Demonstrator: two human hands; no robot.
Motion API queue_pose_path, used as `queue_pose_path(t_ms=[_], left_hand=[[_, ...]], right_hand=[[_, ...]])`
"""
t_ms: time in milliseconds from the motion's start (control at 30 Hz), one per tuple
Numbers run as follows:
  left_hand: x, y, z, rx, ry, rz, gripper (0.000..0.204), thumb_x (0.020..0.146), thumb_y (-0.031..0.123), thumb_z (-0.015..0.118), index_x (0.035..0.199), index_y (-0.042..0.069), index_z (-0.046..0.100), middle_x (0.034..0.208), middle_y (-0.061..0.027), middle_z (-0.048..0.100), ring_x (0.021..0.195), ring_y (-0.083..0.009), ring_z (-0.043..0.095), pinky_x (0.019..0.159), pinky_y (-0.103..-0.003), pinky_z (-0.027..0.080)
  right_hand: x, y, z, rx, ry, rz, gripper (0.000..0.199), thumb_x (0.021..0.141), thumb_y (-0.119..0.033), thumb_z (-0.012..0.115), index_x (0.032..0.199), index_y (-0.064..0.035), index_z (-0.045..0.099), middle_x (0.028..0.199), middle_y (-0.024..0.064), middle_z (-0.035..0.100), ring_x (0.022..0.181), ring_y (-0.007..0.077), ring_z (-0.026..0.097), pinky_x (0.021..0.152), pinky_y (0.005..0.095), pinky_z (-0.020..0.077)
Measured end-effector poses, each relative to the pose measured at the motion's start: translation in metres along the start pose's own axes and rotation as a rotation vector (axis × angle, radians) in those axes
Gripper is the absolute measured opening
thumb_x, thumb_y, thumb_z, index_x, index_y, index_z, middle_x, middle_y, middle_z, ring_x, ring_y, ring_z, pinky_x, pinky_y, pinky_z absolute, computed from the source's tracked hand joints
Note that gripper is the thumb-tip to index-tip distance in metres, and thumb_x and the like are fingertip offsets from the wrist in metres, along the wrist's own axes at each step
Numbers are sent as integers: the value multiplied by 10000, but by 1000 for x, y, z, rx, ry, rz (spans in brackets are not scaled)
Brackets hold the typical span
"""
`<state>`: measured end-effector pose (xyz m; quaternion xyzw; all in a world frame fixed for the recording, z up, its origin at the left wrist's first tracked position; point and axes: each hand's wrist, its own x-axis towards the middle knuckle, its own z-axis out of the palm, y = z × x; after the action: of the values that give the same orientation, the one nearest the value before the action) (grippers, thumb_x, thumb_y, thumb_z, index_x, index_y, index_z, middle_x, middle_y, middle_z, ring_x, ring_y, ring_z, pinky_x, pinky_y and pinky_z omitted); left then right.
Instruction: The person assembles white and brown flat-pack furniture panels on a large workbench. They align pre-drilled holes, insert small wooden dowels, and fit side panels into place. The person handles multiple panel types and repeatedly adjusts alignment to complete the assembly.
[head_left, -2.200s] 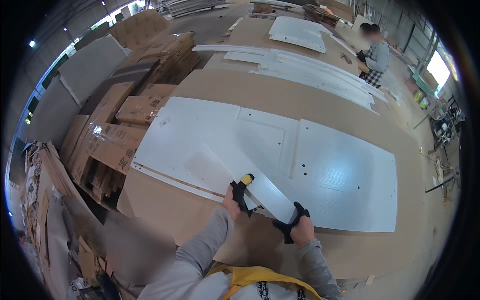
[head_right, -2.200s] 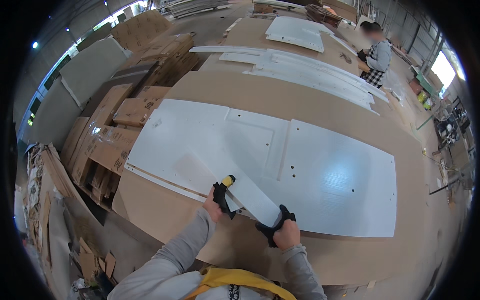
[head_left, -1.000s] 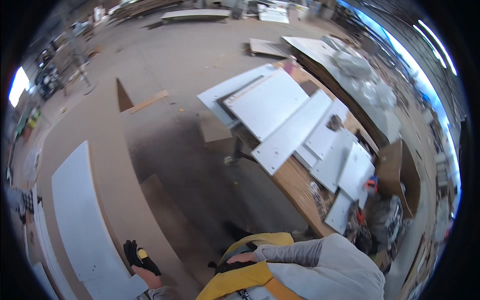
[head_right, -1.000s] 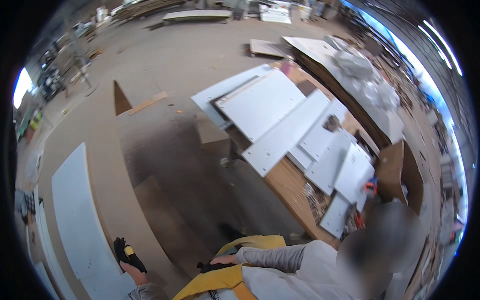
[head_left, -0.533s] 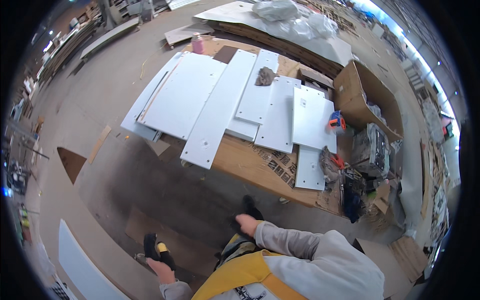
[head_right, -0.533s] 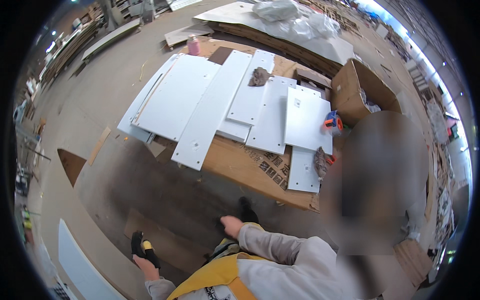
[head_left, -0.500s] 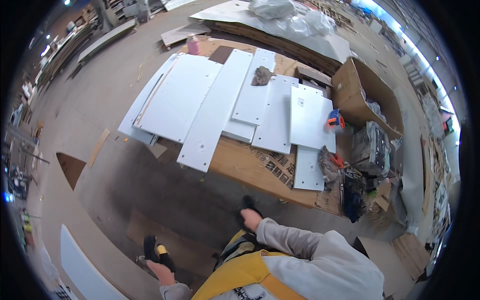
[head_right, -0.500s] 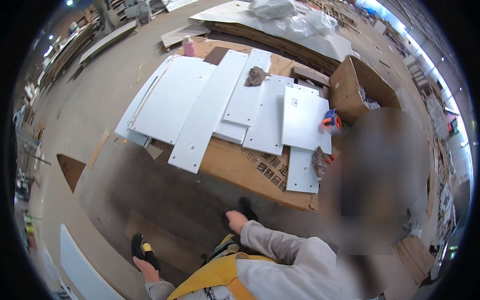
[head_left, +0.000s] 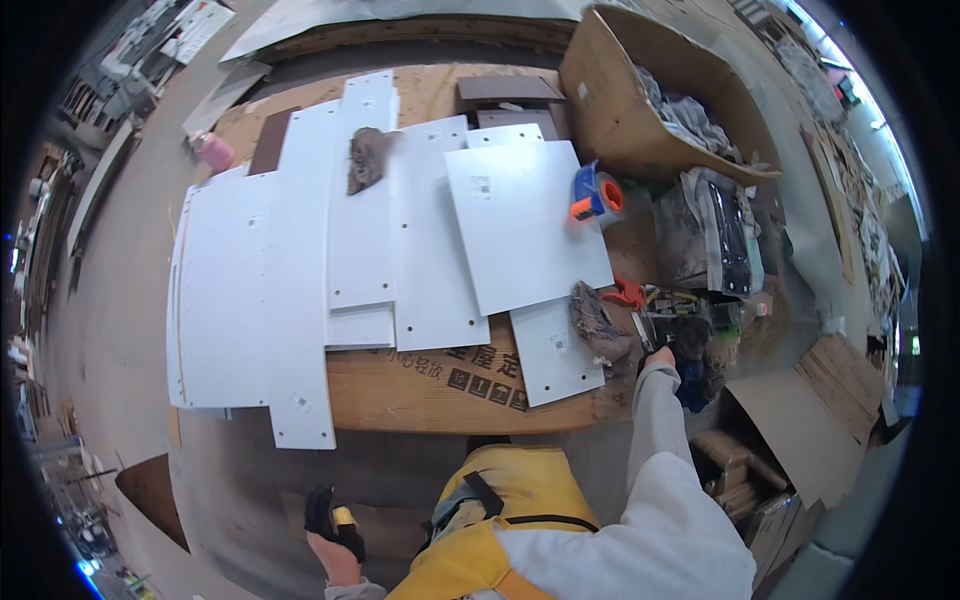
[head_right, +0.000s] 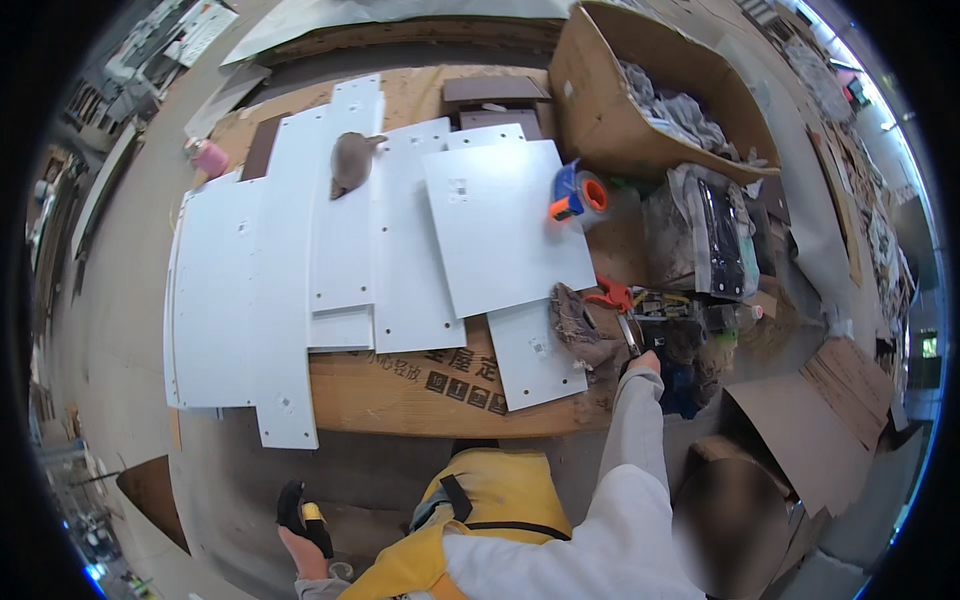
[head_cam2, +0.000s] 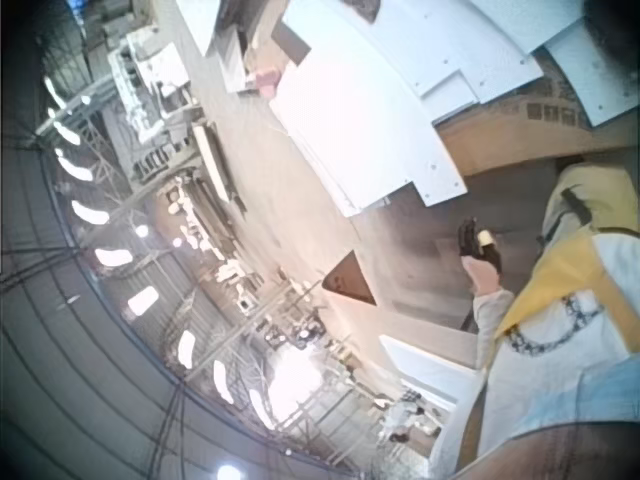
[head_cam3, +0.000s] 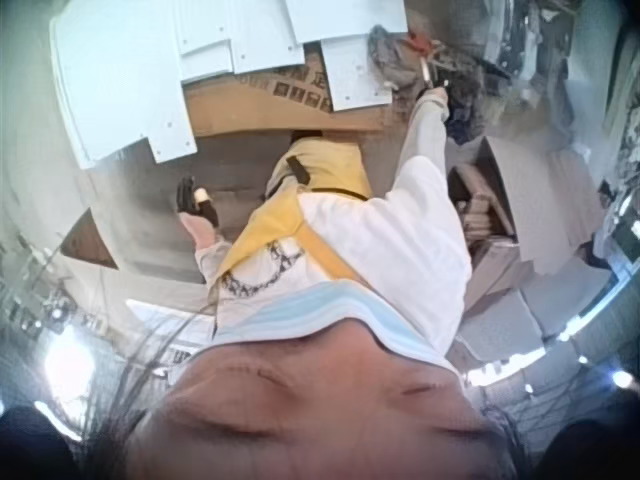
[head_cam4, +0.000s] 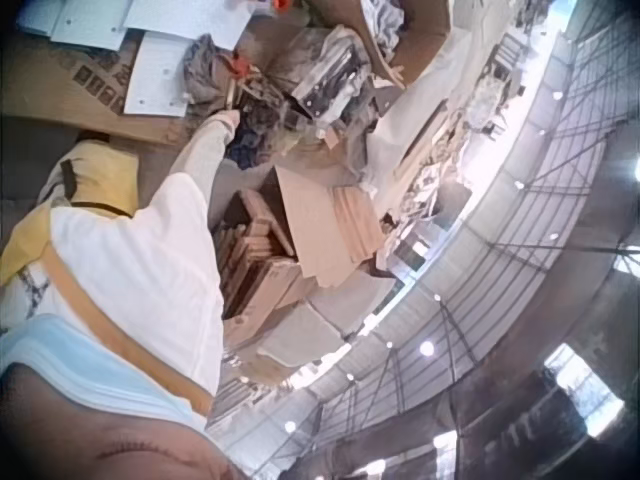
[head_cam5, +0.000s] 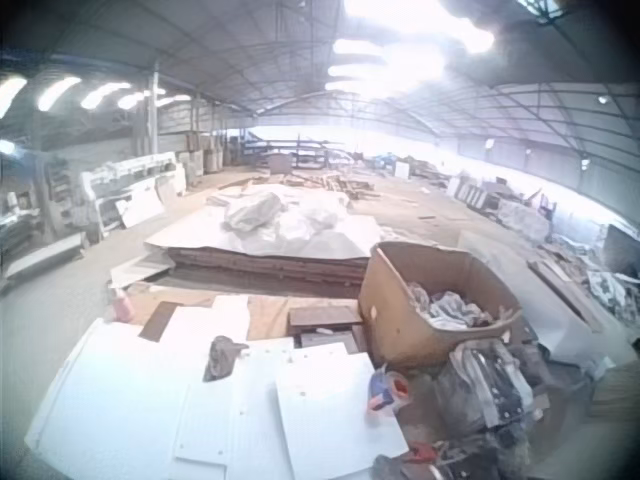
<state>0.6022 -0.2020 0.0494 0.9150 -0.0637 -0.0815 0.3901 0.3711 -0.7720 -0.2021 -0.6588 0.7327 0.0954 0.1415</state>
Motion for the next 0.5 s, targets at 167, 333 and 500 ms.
queue_pose_path(t_ms=[167, 333, 500], left_hand=[[20, -6, 20, 90, -163, 16, 365, 834, -43, 526, 1199, -55, 526, 1209, -154, 562, 1157, -256, 515, 1027, -346, 350], [18, 2, 28, 57, -176, -37, 364, 820, -14, 574, 1180, -61, 542, 1188, -175, 565, 1160, -306, 506, 1019, -363, 351], [-10, -12, 19, 37, -87, -10, 447, 848, 163, 568, 1256, -6, 500, 1111, -149, 601, 1030, -259, 564, 885, -357, 438]], right_hand=[[21, 52, 43, -368, -247, -72, 291, 783, -152, 624, 1062, -73, 599, 1156, 183, 599, 1091, 342, 571, 923, 410, 463], [-15, 25, 26, -457, -198, -75, 270, 816, -232, 574, 1048, -105, 626, 1141, 141, 622, 1093, 301, 579, 916, 404, 465], [-46, 33, 16, -8, -108, 51, 320, 777, -133, 594, 1072, -10, 589, 1097, 230, 605, 1021, 369, 581, 869, 420, 467]])
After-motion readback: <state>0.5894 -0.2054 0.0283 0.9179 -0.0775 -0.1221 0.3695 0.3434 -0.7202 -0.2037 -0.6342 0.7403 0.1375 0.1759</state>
